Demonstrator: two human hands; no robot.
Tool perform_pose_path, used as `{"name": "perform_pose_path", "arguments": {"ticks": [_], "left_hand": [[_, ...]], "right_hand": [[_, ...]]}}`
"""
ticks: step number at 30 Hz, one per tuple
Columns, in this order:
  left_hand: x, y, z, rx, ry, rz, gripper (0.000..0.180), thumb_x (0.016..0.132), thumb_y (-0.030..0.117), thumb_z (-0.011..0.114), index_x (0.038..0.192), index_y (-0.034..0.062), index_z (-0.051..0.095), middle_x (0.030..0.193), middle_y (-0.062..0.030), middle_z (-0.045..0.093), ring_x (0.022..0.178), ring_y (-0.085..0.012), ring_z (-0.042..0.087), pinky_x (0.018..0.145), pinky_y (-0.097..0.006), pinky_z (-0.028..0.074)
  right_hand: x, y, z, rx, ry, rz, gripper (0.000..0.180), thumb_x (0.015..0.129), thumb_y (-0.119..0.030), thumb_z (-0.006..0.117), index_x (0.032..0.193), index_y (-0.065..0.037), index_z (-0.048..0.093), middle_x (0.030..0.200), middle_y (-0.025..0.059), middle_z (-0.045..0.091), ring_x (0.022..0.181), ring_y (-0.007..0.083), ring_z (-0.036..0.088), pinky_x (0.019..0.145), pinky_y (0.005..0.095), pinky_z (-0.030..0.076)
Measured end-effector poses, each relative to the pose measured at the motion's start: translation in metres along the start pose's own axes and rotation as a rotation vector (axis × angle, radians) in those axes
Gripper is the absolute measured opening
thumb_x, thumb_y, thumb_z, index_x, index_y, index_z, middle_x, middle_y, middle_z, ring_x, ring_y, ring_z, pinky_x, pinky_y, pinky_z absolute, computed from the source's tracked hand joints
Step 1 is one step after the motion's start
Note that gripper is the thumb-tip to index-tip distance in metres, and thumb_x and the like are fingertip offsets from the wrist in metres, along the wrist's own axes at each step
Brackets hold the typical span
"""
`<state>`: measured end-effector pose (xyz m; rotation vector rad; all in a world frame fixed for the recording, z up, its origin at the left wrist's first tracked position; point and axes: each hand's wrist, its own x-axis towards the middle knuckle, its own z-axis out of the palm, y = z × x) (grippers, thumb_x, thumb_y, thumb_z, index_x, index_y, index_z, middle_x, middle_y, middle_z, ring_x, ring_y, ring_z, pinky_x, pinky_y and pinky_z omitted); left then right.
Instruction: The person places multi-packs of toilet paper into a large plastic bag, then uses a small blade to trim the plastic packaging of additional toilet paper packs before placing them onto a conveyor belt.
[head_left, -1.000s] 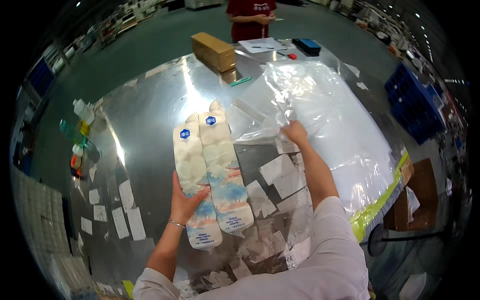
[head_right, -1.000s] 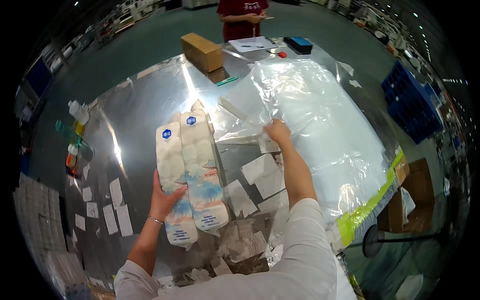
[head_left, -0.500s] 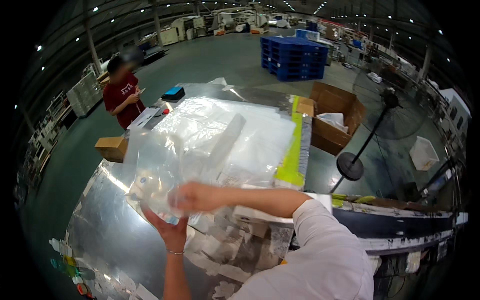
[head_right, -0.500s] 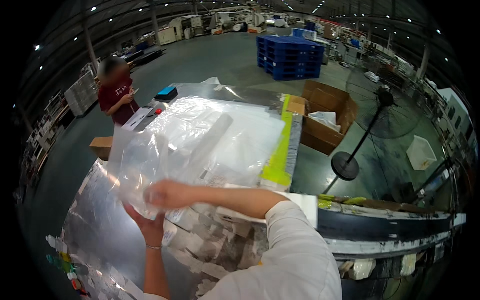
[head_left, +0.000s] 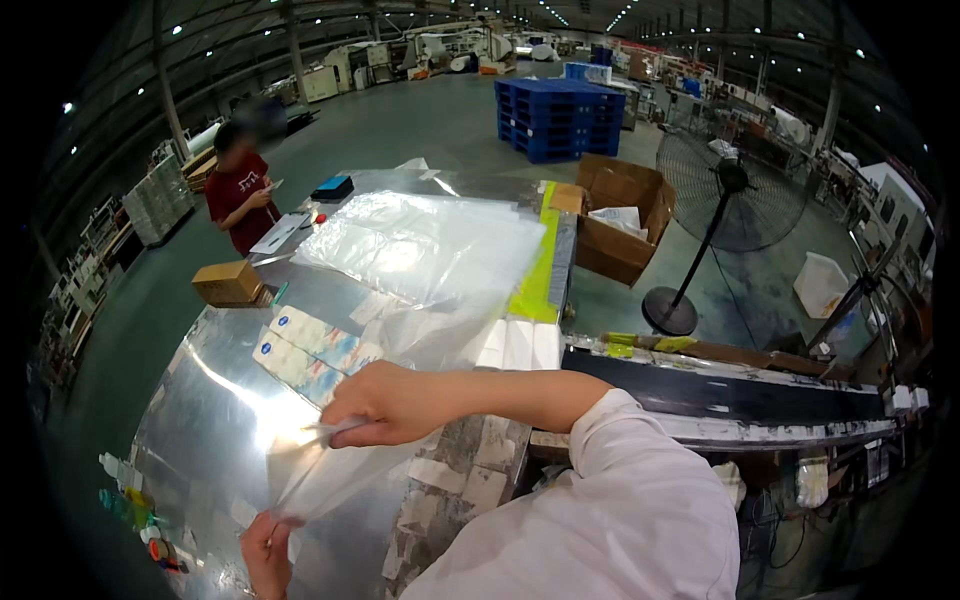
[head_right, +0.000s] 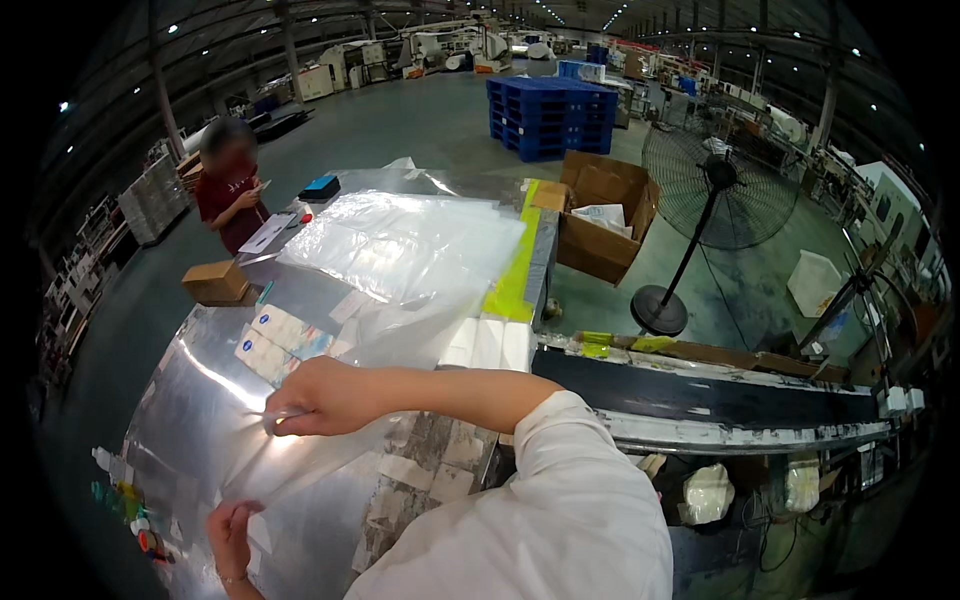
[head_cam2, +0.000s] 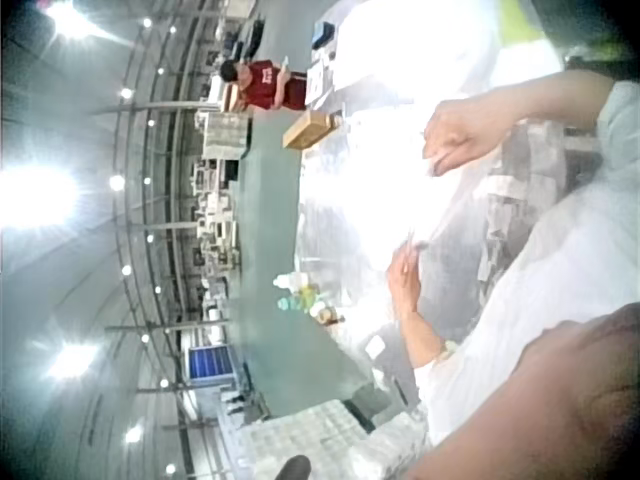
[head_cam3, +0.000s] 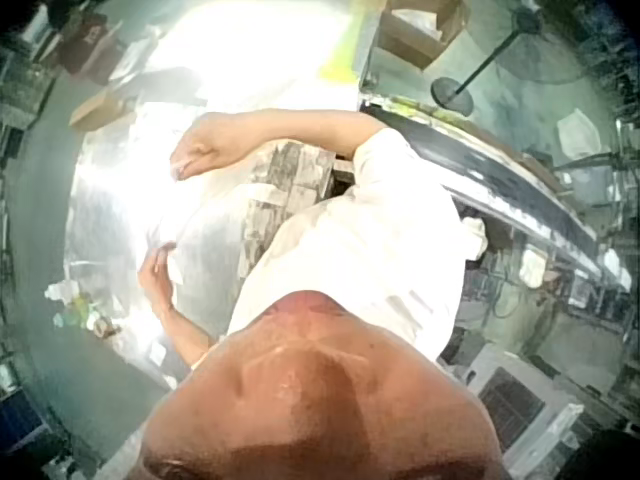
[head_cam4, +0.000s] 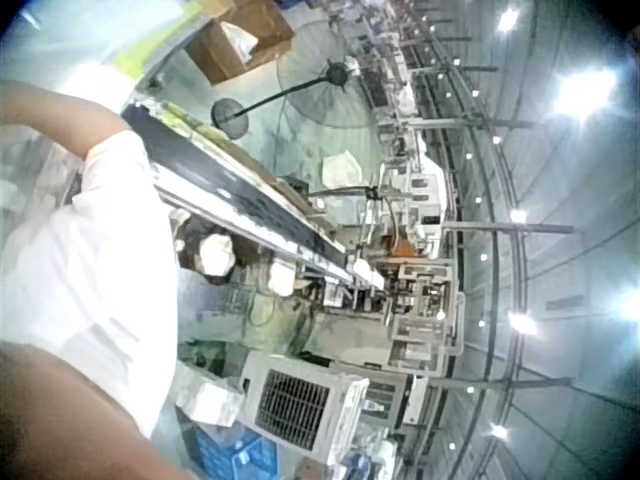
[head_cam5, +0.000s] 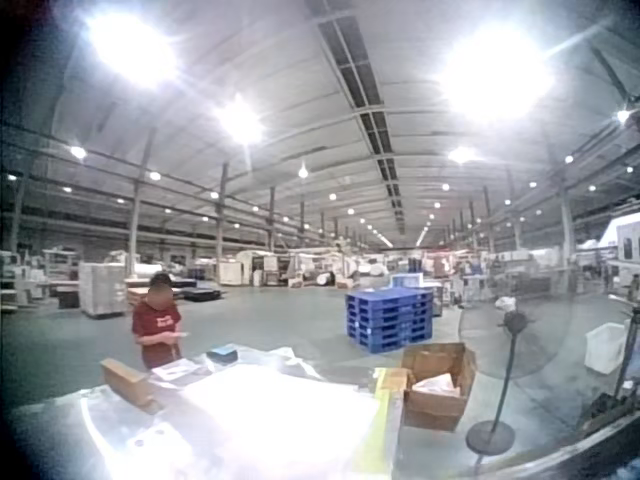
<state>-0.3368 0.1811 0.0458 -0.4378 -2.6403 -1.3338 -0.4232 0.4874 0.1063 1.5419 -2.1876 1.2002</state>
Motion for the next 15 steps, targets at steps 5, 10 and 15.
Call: {"name": "perform_pose_path", "arguments": {"ticks": [5,10,15], "left_hand": [[-0.094,0.054,-0.068,0.314,0.570,-0.161,0.021,0.083,0.009,0.047,0.089,-0.0048,0.061,0.084,-0.0150,0.060,0.076,-0.0227,0.054,0.072,-0.034,0.044],[-0.158,0.055,-0.078,0.404,0.836,-0.232,0.021,0.082,0.010,0.046,0.077,-0.0048,0.060,0.074,-0.0113,0.059,0.063,-0.0184,0.052,0.056,-0.030,0.044],[-0.213,0.010,-0.053,0.126,0.471,-0.615,0.022,0.085,0.018,0.048,0.092,-0.0005,0.058,0.084,-0.0126,0.059,0.075,-0.0220,0.053,0.072,-0.032,0.042]], "right_hand": [[0.023,-0.006,0.060,-0.266,0.227,-0.197,0.010,0.074,-0.018,0.060,0.082,-0.012,0.057,0.077,0.0028,0.053,0.078,0.0220,0.050,0.073,0.0337,0.038],[0.039,-0.001,0.107,-0.487,0.406,-0.161,0.006,0.073,-0.009,0.058,0.077,-0.011,0.055,0.075,0.0036,0.051,0.073,0.0217,0.051,0.069,0.0329,0.039],[0.033,-0.029,0.143,0.094,0.415,0.101,0.006,0.075,-0.009,0.055,0.081,-0.010,0.055,0.074,0.0048,0.055,0.061,0.0222,0.055,0.055,0.0324,0.043]]}}
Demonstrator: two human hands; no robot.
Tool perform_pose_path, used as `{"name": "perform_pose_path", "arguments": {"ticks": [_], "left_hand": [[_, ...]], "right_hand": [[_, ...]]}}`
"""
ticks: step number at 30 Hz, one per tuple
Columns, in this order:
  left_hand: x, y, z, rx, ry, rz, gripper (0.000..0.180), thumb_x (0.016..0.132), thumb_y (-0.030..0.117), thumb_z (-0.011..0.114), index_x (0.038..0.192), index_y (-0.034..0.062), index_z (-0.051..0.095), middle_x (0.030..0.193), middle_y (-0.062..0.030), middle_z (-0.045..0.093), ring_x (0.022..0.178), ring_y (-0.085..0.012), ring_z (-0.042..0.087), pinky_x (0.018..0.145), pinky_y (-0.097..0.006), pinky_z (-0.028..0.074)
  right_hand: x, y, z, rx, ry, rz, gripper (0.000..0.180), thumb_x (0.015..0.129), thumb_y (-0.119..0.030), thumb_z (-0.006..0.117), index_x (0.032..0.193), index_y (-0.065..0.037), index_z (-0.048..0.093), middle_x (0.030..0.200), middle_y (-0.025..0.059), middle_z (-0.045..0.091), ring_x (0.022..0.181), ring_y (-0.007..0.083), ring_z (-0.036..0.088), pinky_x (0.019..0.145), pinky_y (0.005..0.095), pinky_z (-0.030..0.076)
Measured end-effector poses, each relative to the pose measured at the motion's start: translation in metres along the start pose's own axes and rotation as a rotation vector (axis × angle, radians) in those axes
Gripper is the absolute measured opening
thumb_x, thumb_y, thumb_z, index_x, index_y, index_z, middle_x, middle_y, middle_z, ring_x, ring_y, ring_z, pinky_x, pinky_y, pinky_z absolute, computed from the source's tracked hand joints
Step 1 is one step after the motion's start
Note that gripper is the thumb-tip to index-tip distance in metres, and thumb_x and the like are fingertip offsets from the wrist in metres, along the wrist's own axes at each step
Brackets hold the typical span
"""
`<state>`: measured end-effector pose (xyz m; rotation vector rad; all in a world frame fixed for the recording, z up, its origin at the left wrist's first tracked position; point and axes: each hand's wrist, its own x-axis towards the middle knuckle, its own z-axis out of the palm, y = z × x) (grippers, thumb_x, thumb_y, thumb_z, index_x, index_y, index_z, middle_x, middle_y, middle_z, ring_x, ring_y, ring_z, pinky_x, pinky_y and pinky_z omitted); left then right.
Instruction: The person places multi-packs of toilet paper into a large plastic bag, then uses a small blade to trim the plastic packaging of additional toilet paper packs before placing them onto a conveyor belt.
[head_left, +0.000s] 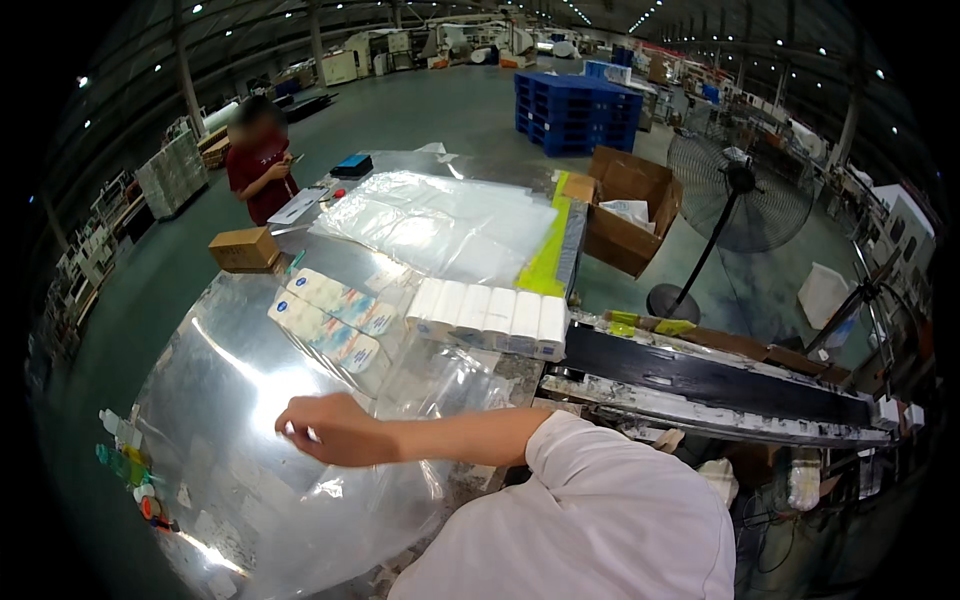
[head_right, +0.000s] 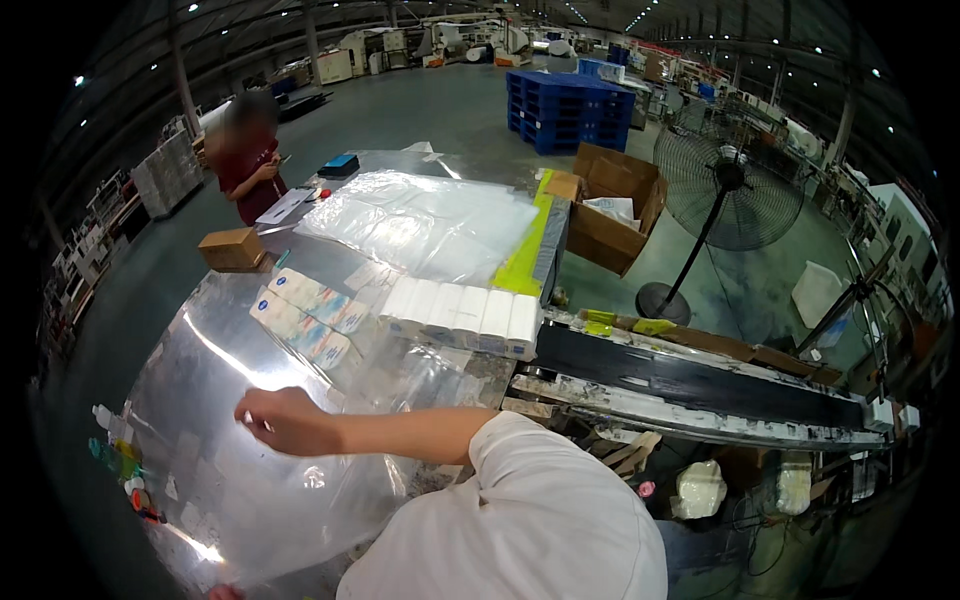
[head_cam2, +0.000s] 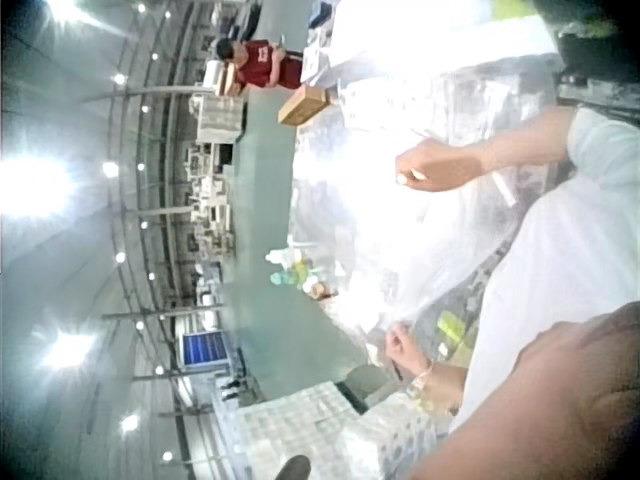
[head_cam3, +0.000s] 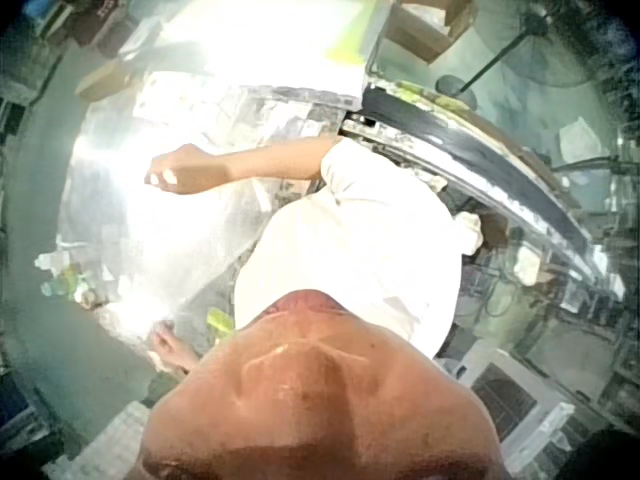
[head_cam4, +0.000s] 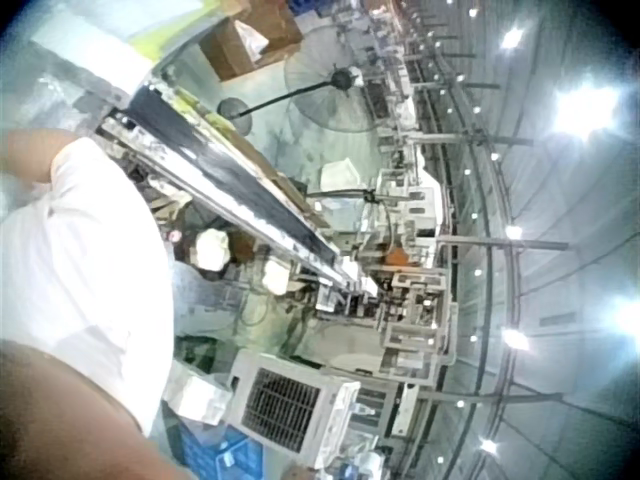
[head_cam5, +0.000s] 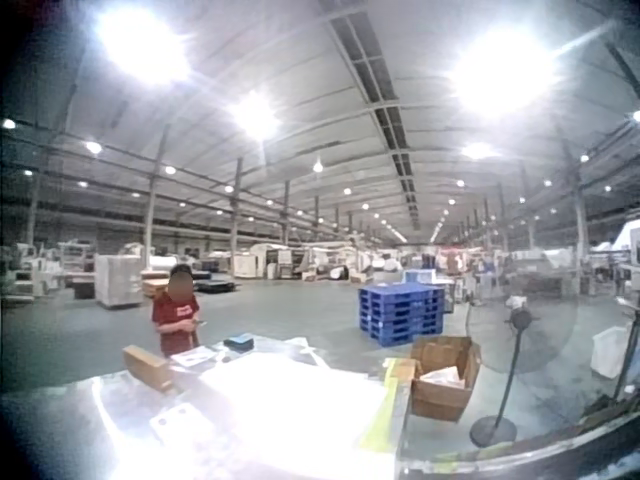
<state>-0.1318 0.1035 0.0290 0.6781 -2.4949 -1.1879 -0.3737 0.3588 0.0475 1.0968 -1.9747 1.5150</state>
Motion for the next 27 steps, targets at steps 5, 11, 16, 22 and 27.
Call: {"name": "perform_pose_path", "arguments": {"ticks": [5,11,16,22,27], "left_hand": [[-0.005,-0.047,0.014,0.062,0.207,-0.106,0.022,0.085,0.017,0.047,0.092,-0.0007,0.058,0.085,-0.0130,0.059,0.075,-0.0222,0.053,0.071,-0.033,0.042],[-0.011,-0.078,0.021,0.280,0.411,-0.146,0.023,0.085,0.017,0.046,0.091,-0.0008,0.058,0.086,-0.0136,0.059,0.076,-0.0226,0.053,0.070,-0.034,0.042],[-0.029,-0.005,0.127,-0.239,-0.082,-0.042,0.027,0.079,0.021,0.054,0.068,-0.0041,0.057,0.059,-0.0109,0.054,0.057,-0.0235,0.051,0.056,-0.034,0.042],[-0.013,0.010,0.165,-0.488,-0.163,0.023,0.024,0.082,0.012,0.053,0.062,0.0024,0.045,0.057,0.0014,0.045,0.052,-0.0060,0.038,0.047,-0.022,0.033],[-0.014,0.043,0.151,-0.649,-0.336,-0.018,0.026,0.085,0.017,0.049,0.063,0.0047,0.046,0.058,0.0038,0.045,0.051,-0.0034,0.037,0.045,-0.020,0.031]], "right_hand": [[-0.052,-0.016,-0.008,0.138,-0.507,0.215,0.009,0.075,-0.014,0.057,0.084,-0.009,0.057,0.065,0.0045,0.057,0.060,0.0202,0.054,0.055,0.0321,0.041],[-0.105,0.008,0.031,0.252,-0.940,0.317,0.020,0.076,-0.023,0.054,0.077,-0.005,0.063,0.066,0.0068,0.061,0.062,0.0188,0.058,0.057,0.0319,0.044],[-0.121,0.003,0.036,0.484,-1.262,0.531,0.028,0.082,-0.024,0.052,0.088,0.002,0.059,0.071,0.0092,0.061,0.059,0.0145,0.055,0.053,0.0303,0.044],[-0.128,-0.011,0.025,0.705,-0.810,0.754,0.060,0.078,-0.025,0.059,0.126,-0.001,0.033,0.096,0.0123,0.055,0.072,0.0175,0.055,0.062,0.0304,0.044],[-0.122,-0.005,0.016,0.411,-0.729,0.456,0.051,0.071,-0.023,0.063,0.115,-0.006,0.044,0.093,0.0118,0.057,0.082,0.0228,0.055,0.069,0.0327,0.044]]}}
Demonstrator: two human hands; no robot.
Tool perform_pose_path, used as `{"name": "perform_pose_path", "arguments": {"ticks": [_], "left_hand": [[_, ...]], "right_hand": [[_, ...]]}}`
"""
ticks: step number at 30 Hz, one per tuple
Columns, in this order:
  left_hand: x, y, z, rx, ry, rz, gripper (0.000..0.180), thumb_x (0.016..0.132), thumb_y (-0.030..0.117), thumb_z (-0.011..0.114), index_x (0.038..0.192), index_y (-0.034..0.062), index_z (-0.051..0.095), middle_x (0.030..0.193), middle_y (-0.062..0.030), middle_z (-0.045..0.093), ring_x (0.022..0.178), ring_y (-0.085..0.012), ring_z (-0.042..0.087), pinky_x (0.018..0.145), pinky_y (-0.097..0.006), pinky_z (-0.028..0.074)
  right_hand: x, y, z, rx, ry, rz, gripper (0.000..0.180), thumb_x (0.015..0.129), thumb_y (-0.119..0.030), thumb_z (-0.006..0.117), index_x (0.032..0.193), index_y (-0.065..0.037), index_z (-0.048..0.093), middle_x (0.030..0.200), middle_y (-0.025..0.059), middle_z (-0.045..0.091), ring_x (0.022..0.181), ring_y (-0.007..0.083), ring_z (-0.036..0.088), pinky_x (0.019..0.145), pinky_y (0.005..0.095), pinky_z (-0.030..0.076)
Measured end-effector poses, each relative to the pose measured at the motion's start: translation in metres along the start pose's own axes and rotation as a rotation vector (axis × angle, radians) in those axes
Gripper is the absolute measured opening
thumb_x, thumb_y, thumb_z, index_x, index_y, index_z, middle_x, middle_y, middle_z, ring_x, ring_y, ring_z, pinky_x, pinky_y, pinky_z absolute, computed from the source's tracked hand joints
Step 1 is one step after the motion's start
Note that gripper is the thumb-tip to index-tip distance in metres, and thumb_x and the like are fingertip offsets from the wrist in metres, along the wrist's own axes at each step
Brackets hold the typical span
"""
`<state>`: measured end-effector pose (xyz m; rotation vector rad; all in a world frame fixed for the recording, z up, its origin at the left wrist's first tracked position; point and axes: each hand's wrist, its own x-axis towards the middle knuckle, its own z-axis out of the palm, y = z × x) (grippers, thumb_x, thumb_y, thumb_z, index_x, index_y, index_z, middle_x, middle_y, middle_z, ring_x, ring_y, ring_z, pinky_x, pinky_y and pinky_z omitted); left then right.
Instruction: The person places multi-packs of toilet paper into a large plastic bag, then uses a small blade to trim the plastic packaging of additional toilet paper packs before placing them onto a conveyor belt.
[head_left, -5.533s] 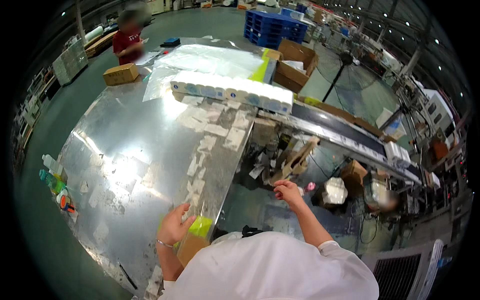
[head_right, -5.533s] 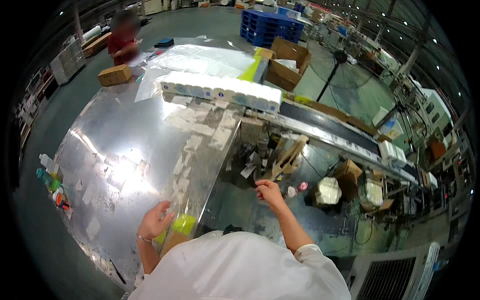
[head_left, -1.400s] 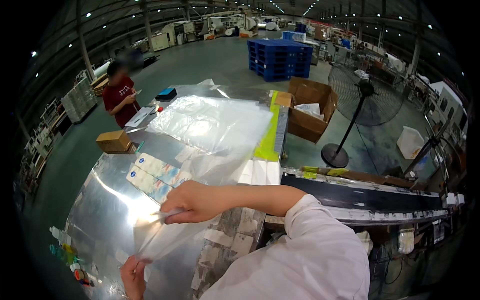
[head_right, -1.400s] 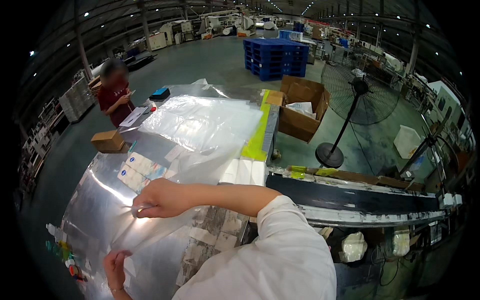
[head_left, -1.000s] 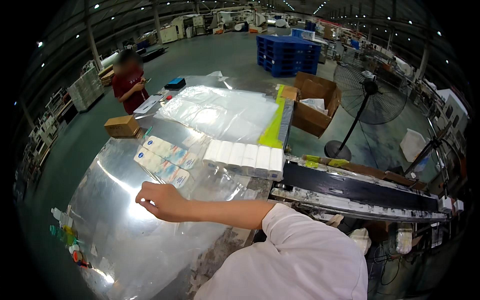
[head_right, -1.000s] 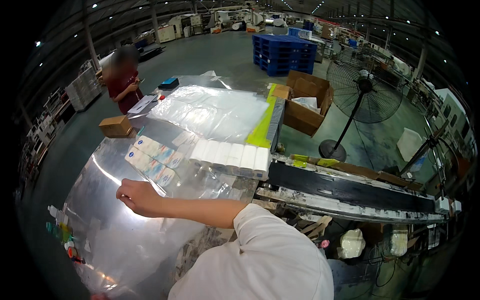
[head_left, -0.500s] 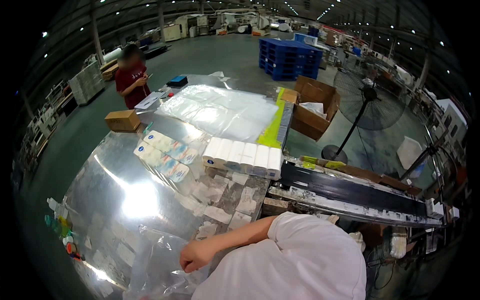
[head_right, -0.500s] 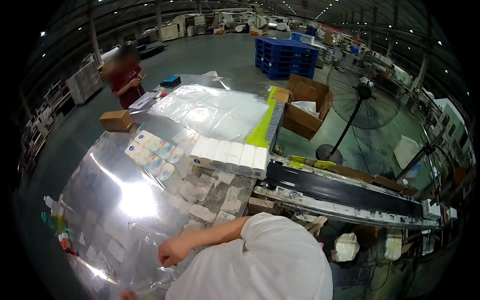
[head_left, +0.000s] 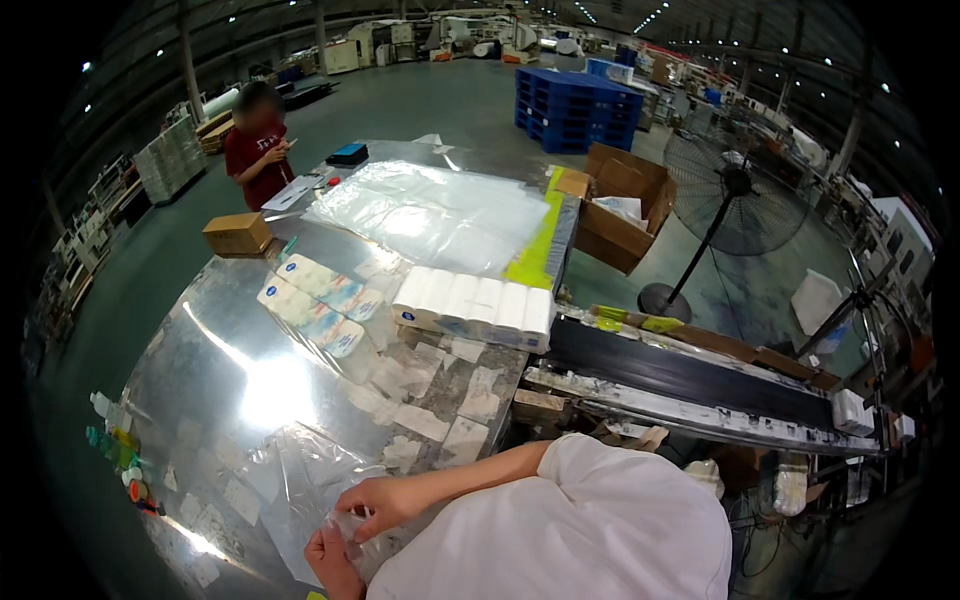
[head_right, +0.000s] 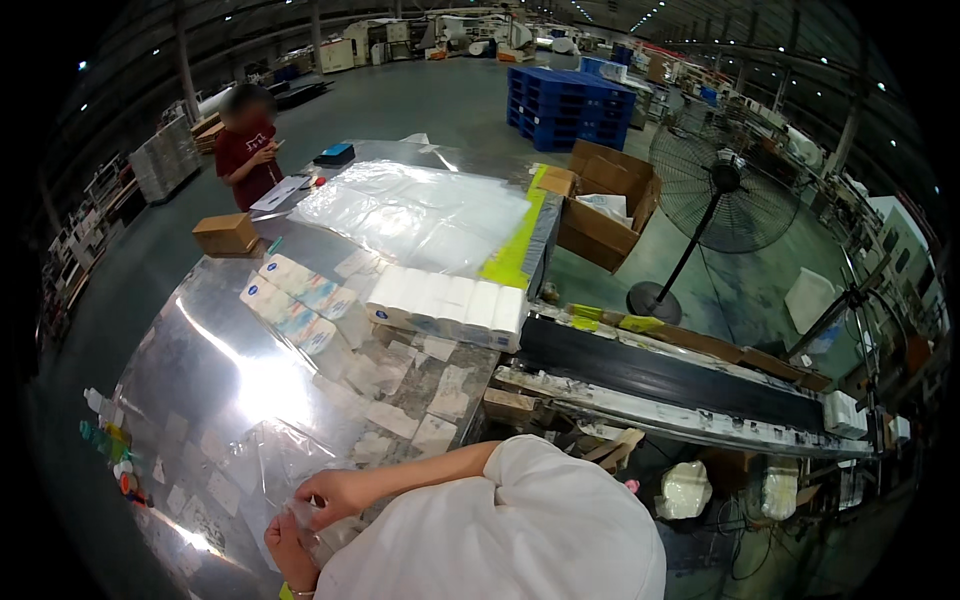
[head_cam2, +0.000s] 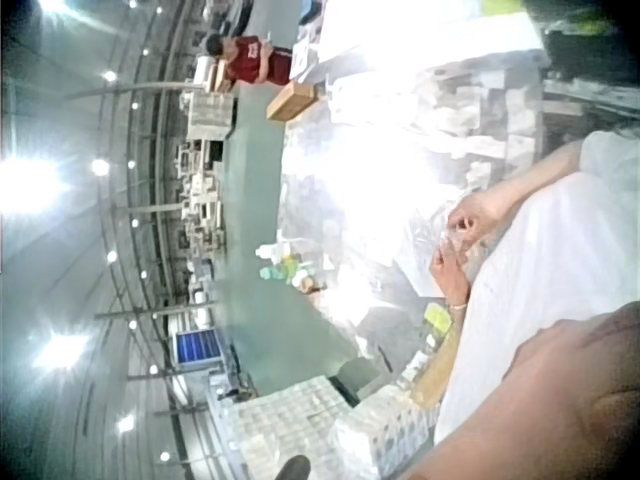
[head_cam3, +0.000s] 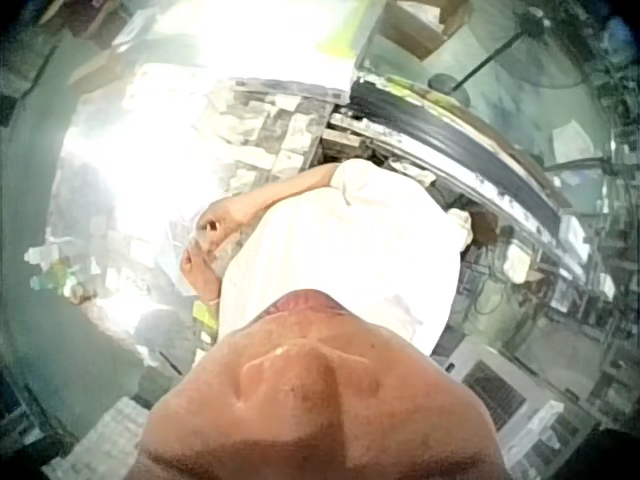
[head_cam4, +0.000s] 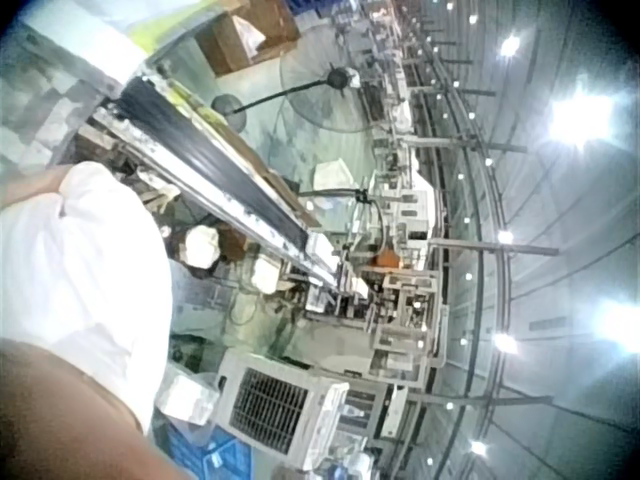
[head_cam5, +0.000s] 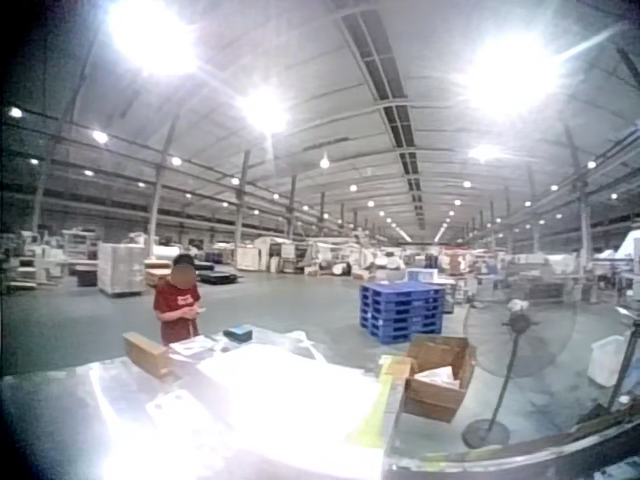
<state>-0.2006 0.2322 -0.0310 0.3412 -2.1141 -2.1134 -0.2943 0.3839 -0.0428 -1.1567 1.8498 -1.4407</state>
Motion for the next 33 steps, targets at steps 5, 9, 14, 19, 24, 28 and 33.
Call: {"name": "perform_pose_path", "arguments": {"ticks": [5,9,14,19,24,28,33], "left_hand": [[-0.010,0.023,-0.011,0.168,0.099,0.039,0.029,0.087,0.019,0.047,0.061,0.0067,0.043,0.055,0.0055,0.040,0.049,-0.0030,0.034,0.043,-0.020,0.029],[0.006,0.043,-0.047,0.361,0.088,0.321,0.024,0.088,0.016,0.046,0.066,0.0073,0.042,0.059,0.0055,0.040,0.050,-0.0030,0.033,0.043,-0.020,0.026],[0.003,0.020,-0.020,0.056,0.137,0.198,0.019,0.089,0.017,0.045,0.073,0.0061,0.046,0.062,0.0048,0.042,0.053,-0.0037,0.037,0.046,-0.020,0.030],[0.015,-0.036,0.001,-0.126,0.019,-0.045,0.020,0.088,0.022,0.050,0.079,0.0041,0.052,0.068,0.0020,0.051,0.059,-0.0062,0.046,0.056,-0.021,0.039],[0.025,-0.059,-0.002,-0.401,-0.161,-0.161,0.020,0.086,0.023,0.052,0.087,0.0033,0.055,0.076,-0.0016,0.057,0.066,-0.0107,0.053,0.062,-0.025,0.043],[0.020,-0.032,-0.001,-0.535,-0.053,-0.164,0.019,0.087,0.022,0.050,0.089,0.0035,0.056,0.079,-0.0025,0.058,0.072,-0.0118,0.054,0.066,-0.025,0.043],[0.060,-0.050,-0.123,-0.819,0.246,0.020,0.018,0.088,0.015,0.043,0.096,0.0049,0.055,0.089,-0.0030,0.058,0.080,-0.0111,0.056,0.076,-0.023,0.044]], "right_hand": [[0.024,-0.009,-0.014,-0.786,-0.122,0.013,0.016,0.069,-0.017,0.059,0.081,-0.007,0.058,0.079,0.0079,0.060,0.074,0.0251,0.059,0.060,0.0352,0.045],[0.053,-0.035,-0.063,-0.986,0.804,-0.478,0.007,0.068,-0.010,0.058,0.074,-0.012,0.056,0.068,0.0009,0.050,0.064,0.0178,0.051,0.055,0.0301,0.041],[0.060,-0.029,-0.080,-0.157,1.220,-0.185,0.058,0.072,-0.022,0.065,0.116,0.000,0.036,0.106,0.0154,0.045,0.098,0.0266,0.045,0.082,0.0354,0.038],[0.018,0.009,-0.027,0.314,-0.007,0.257,0.036,0.085,-0.035,0.048,0.089,0.000,0.053,0.072,0.0062,0.054,0.065,0.0149,0.051,0.050,0.0318,0.042],[0.006,-0.024,-0.031,-0.264,0.160,0.043,0.031,0.073,-0.026,0.059,0.060,0.003,0.057,0.054,0.0155,0.053,0.047,0.0285,0.050,0.049,0.0352,0.042],[0.008,0.023,-0.029,-0.170,0.233,-0.022,0.023,0.073,-0.023,0.057,0.067,-0.001,0.057,0.063,0.0168,0.056,0.059,0.0333,0.053,0.056,0.0388,0.042],[-0.055,0.106,-0.084,-0.820,0.544,0.363,0.021,0.068,-0.013,0.054,0.088,-0.010,0.059,0.083,0.0128,0.060,0.078,0.0323,0.057,0.066,0.0415,0.045]]}}
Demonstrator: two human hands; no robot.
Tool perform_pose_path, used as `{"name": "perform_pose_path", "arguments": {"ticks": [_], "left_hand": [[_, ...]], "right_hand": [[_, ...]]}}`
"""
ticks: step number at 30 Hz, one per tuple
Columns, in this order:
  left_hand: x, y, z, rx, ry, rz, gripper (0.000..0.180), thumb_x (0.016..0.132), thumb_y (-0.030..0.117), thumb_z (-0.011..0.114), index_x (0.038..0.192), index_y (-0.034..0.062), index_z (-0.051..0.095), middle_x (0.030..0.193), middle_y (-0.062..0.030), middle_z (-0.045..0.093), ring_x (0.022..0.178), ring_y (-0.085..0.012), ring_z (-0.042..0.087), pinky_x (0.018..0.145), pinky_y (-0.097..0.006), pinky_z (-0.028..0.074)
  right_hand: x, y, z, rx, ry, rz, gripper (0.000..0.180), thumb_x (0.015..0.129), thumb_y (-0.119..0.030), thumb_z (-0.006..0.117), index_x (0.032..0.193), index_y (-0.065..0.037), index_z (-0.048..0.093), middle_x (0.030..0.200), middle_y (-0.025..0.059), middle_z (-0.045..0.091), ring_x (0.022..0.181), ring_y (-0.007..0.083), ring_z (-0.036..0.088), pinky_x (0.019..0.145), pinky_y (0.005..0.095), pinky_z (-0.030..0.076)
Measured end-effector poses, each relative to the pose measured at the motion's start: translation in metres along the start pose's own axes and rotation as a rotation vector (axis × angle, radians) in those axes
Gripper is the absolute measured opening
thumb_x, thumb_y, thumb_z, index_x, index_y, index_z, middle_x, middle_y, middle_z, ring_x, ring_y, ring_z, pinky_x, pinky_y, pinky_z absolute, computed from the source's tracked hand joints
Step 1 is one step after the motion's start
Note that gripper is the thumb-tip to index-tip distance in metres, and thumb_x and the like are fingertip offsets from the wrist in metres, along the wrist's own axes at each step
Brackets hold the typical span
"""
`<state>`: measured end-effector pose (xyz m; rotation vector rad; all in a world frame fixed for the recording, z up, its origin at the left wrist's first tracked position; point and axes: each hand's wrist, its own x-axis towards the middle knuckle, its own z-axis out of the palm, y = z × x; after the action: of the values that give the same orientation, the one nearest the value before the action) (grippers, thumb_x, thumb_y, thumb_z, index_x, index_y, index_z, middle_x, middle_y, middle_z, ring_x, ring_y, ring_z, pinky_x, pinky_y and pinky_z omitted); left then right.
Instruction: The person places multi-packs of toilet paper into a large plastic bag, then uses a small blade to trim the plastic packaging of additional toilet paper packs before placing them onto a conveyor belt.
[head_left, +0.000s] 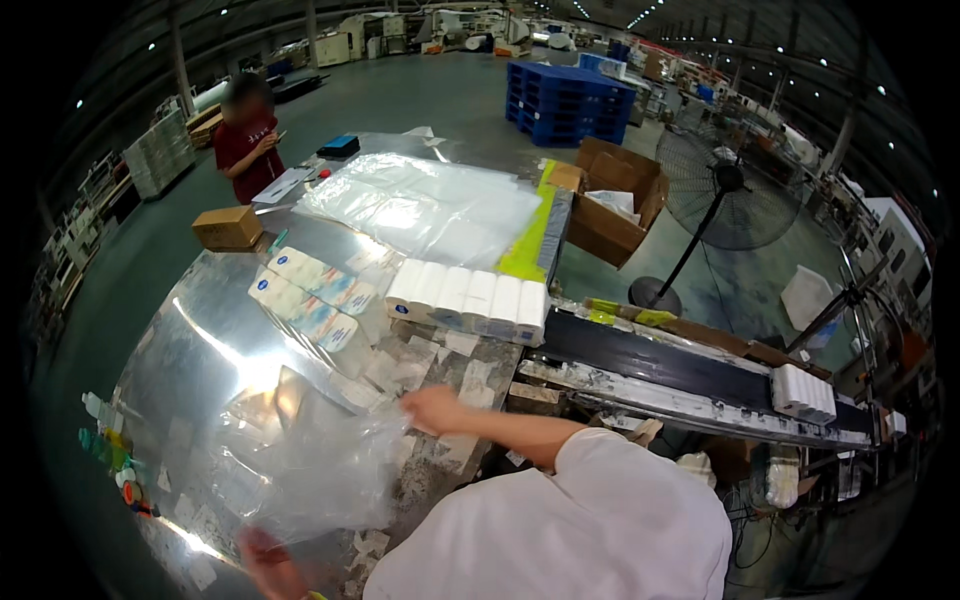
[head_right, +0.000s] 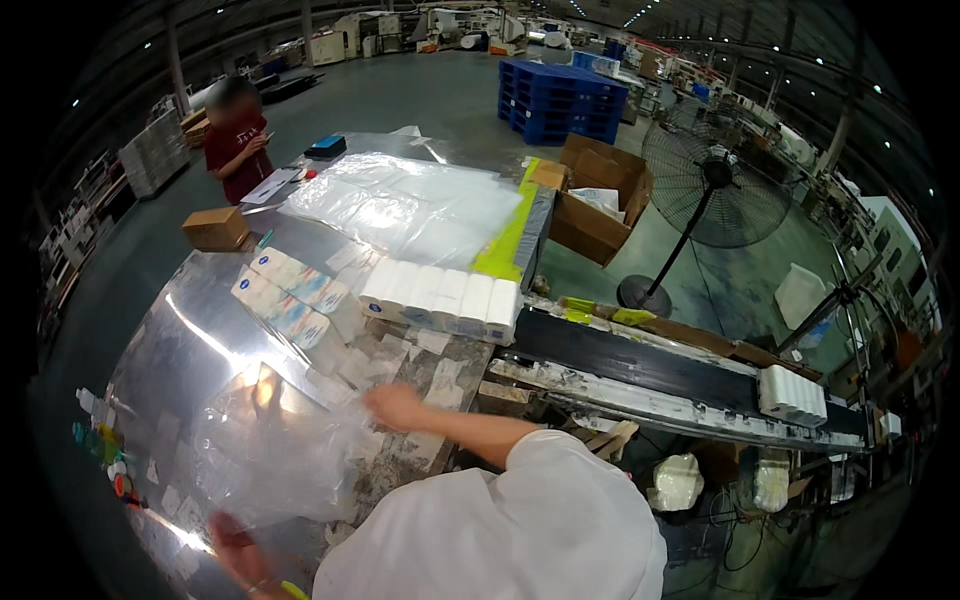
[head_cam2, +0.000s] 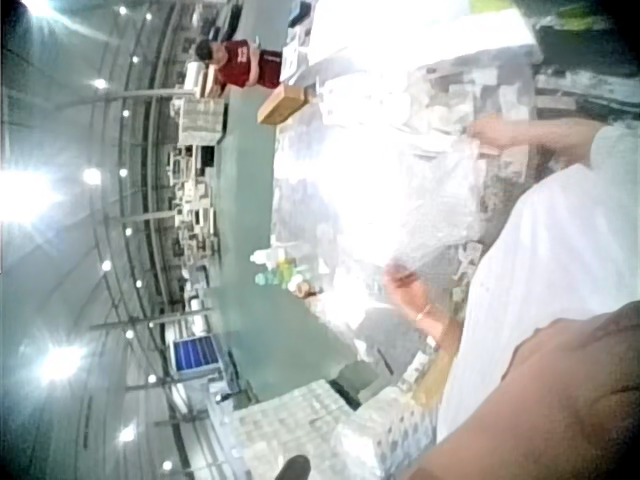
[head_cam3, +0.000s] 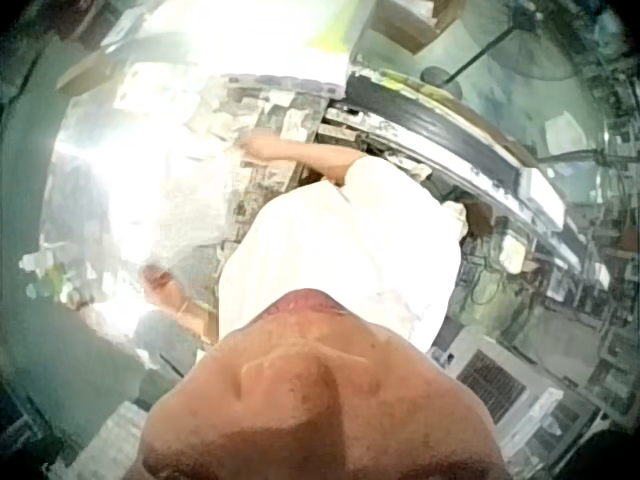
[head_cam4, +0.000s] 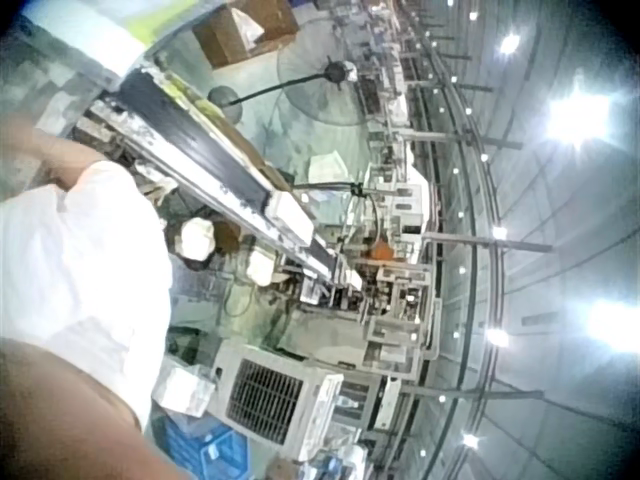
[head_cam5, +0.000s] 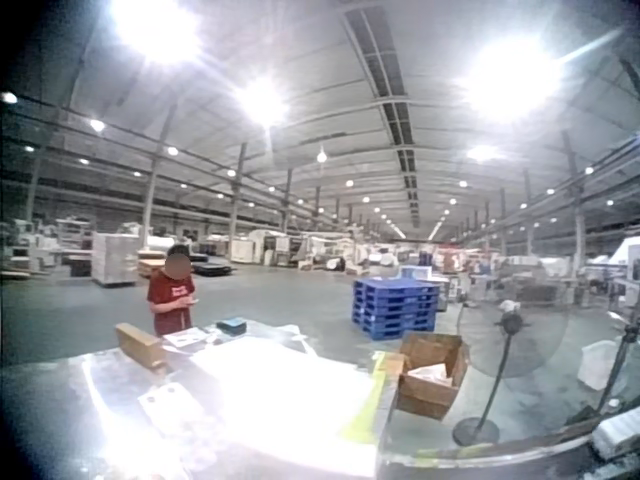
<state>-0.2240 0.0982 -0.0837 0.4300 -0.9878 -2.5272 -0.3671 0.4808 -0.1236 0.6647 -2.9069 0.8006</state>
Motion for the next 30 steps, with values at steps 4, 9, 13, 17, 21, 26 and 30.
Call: {"name": "perform_pose_path", "arguments": {"ticks": [4,9,13,17,21,26,30], "left_hand": [[0.025,0.106,-0.047,-0.477,-0.221,-0.291,0.028,0.081,0.020,0.050,0.072,-0.0051,0.056,0.066,-0.0139,0.057,0.060,-0.0247,0.053,0.057,-0.037,0.043],[-0.023,0.030,0.096,0.458,-0.104,0.292,0.010,0.087,0.017,0.046,0.085,0.0080,0.050,0.065,0.0048,0.041,0.054,-0.0045,0.037,0.048,-0.018,0.032],[-0.074,-0.017,0.191,0.748,-0.501,0.198,0.014,0.083,0.009,0.051,0.070,0.0078,0.045,0.059,0.0068,0.035,0.051,-0.0014,0.030,0.044,-0.018,0.022],[-0.083,0.020,0.173,1.158,-0.423,0.271,0.014,0.077,0.005,0.060,0.071,0.0049,0.047,0.058,0.0073,0.034,0.052,-0.0013,0.028,0.045,-0.018,0.021],[-0.052,0.014,0.135,1.795,-0.303,0.472,0.028,0.065,0.011,0.071,0.087,0.0056,0.054,0.055,-0.0032,0.040,0.050,-0.0150,0.042,0.048,-0.027,0.035],[0.053,0.076,0.083,2.369,0.228,0.604,0.022,0.077,0.026,0.054,0.088,0.0071,0.057,0.089,-0.0150,0.060,0.085,-0.0326,0.057,0.069,-0.043,0.046],[0.097,0.240,0.083,2.093,0.790,0.942,0.034,0.082,0.036,0.047,0.093,0.0073,0.060,0.098,-0.0185,0.059,0.093,-0.0336,0.056,0.076,-0.041,0.046]], "right_hand": [[-0.021,0.081,-0.032,-0.142,-0.236,0.603,0.028,0.067,-0.010,0.054,0.094,-0.006,0.059,0.088,0.0169,0.060,0.084,0.0340,0.057,0.070,0.0419,0.045],[0.017,-0.068,-0.077,0.358,-0.109,-0.420,0.092,0.063,-0.019,0.067,0.134,0.001,0.013,0.131,0.0235,0.026,0.123,0.0350,0.025,0.101,0.0381,0.022],[0.034,-0.167,-0.072,0.479,-0.055,-0.615,0.087,0.057,-0.027,0.071,0.130,-0.003,0.028,0.106,0.0182,0.051,0.097,0.0351,0.049,0.082,0.0395,0.039],[0.066,-0.115,-0.043,-0.085,-0.128,-0.401,0.025,0.066,-0.004,0.054,0.089,-0.010,0.058,0.078,0.0093,0.059,0.072,0.0296,0.058,0.063,0.0374,0.047],[0.082,-0.095,-0.087,-0.342,0.160,-0.207,0.028,0.068,-0.007,0.053,0.095,-0.013,0.057,0.091,0.0111,0.058,0.077,0.0270,0.060,0.062,0.0410,0.047],[0.124,-0.106,-0.146,-0.345,0.292,-0.214,0.022,0.074,-0.015,0.045,0.090,-0.010,0.059,0.075,0.0102,0.063,0.070,0.0282,0.062,0.058,0.0416,0.046],[0.127,-0.151,-0.210,-0.043,0.718,-0.195,0.043,0.067,-0.003,0.047,0.105,-0.021,0.055,0.079,0.0181,0.060,0.078,0.0358,0.058,0.070,0.0450,0.045]]}}
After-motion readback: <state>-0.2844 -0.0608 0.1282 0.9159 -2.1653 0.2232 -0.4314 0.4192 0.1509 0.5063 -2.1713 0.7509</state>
